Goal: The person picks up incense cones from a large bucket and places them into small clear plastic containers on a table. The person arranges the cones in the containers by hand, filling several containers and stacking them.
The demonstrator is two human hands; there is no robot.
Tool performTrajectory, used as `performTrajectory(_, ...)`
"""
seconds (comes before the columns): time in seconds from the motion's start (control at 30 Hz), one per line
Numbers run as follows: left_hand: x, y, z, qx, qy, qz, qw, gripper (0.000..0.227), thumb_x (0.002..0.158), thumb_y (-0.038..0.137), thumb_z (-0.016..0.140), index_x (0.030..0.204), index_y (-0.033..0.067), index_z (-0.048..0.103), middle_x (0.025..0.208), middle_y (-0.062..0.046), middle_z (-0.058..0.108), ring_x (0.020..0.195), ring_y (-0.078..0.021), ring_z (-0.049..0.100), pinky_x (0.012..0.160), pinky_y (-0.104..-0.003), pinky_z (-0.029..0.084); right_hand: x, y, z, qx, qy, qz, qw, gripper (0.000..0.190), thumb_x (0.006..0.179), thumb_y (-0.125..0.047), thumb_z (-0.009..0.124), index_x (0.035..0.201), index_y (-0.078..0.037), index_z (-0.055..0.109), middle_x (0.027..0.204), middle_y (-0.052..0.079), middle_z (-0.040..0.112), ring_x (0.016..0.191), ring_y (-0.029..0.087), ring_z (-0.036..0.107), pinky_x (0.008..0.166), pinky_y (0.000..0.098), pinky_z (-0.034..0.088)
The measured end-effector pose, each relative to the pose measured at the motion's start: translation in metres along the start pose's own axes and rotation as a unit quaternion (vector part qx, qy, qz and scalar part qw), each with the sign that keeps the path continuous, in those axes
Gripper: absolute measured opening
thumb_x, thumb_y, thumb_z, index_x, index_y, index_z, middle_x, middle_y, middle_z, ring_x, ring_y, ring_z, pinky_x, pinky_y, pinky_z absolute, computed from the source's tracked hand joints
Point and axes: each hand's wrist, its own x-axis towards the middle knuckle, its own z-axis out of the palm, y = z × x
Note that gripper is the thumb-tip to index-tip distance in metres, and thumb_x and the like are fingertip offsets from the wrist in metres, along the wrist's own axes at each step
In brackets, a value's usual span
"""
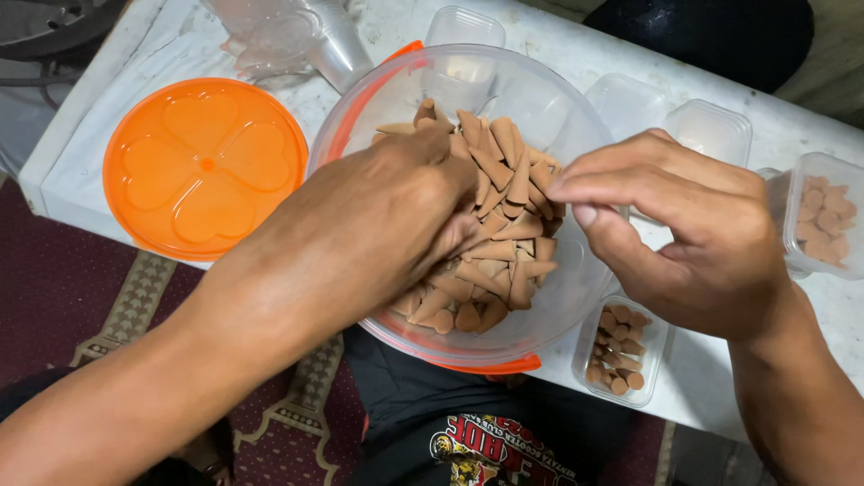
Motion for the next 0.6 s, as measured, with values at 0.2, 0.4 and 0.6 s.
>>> performTrajectory(0.2, 0.068, -0.022, 0.036, 0.048, -0.01, 0.015, 0.999, 0.021, 0.096, 0.022, 0.062, 0.112, 0.0092, 0.064, 0.112, -0.018, 0.055, 0.104, -0.0458, 0.056, 0.068, -0.063, 0.053, 0.019, 0.004, -0.005, -0.06, -0.07, 0.001, 0.996, 0.02, 0.101, 0.003, 0.062, 0.12, 0.006, 0.07, 0.115, 0.018, 0.073, 0.105, 0.032, 0.068, 0.098, 0.043, 0.049)
performTrajectory(0.4, 0.052, -0.017, 0.034, 0.078, -0.033, -0.028, 0.996, 0.019, 0.099, 0.007, 0.049, 0.108, 0.0094, 0.066, 0.117, -0.017, 0.051, 0.099, -0.0446, 0.059, 0.066, -0.061, 0.056, 0.019, 0.009, 0.0, -0.052, -0.134, 0.032, 0.989, 0.023, 0.098, -0.001, 0.06, 0.119, 0.002, 0.068, 0.113, 0.011, 0.074, 0.102, 0.028, 0.067, 0.096, 0.0395, 0.049)
performTrajectory(0.6, 0.029, -0.024, 0.023, -0.021, -0.035, 0.008, 0.999, 0.018, 0.094, 0.001, 0.046, 0.102, 0.0035, 0.062, 0.095, -0.024, 0.061, 0.082, -0.0528, 0.063, 0.069, -0.061, 0.05, 0.034, 0.012, 0.007, -0.079, -0.269, 0.086, 0.956, 0.023, 0.098, -0.017, 0.053, 0.117, -0.009, 0.065, 0.101, 0.006, 0.07, 0.092, 0.031, 0.061, 0.093, 0.0425, 0.045)
